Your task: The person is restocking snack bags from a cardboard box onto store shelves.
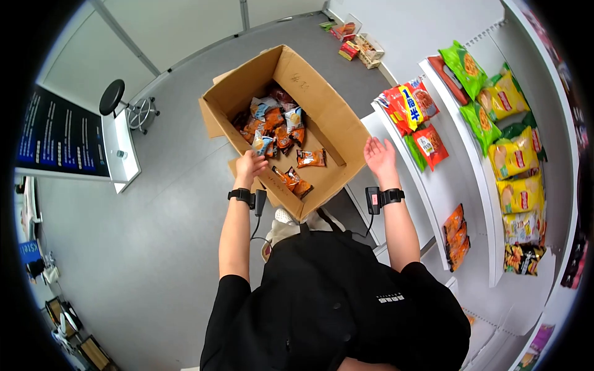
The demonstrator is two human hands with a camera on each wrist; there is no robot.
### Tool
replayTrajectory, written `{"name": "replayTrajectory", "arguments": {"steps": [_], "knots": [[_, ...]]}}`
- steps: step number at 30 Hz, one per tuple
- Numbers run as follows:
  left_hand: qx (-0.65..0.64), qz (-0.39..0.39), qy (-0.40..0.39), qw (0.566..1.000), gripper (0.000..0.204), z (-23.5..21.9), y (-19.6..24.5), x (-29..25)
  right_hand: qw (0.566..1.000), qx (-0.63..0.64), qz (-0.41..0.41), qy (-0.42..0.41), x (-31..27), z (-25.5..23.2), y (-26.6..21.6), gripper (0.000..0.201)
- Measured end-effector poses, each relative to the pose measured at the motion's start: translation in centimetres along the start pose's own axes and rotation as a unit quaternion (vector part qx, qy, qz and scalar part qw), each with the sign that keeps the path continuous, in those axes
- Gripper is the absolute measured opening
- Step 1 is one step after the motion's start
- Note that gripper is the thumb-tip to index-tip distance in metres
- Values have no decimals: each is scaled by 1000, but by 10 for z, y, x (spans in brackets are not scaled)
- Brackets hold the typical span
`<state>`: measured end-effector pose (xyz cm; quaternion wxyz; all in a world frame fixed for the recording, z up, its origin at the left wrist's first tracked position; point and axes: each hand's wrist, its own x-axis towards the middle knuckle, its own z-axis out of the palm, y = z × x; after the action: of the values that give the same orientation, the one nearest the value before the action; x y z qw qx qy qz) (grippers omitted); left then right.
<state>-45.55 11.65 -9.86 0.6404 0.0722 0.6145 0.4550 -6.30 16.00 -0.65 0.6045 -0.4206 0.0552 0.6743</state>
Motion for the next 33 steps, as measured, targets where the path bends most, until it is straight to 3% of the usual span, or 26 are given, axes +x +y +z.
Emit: {"name": "replayTrajectory", "arguments": {"steps": [11,17,23,25,33], "knots": [[-15,-26,64,998,46,4,15,-7,981,-110,155,31,123,75,70,38],[-29,-73,118,990,47,11,23,-7,952,-165,229,120,206,48,116,41],[-10,-93,196,976,48,24,28,-4,902,-242,300,195,272,-10,153,50],[-2,-104,219,970,48,29,33,-2,879,-262,344,201,285,-29,160,52],[17,-118,301,946,51,43,37,6,818,-326,379,286,317,-75,195,56]]}}
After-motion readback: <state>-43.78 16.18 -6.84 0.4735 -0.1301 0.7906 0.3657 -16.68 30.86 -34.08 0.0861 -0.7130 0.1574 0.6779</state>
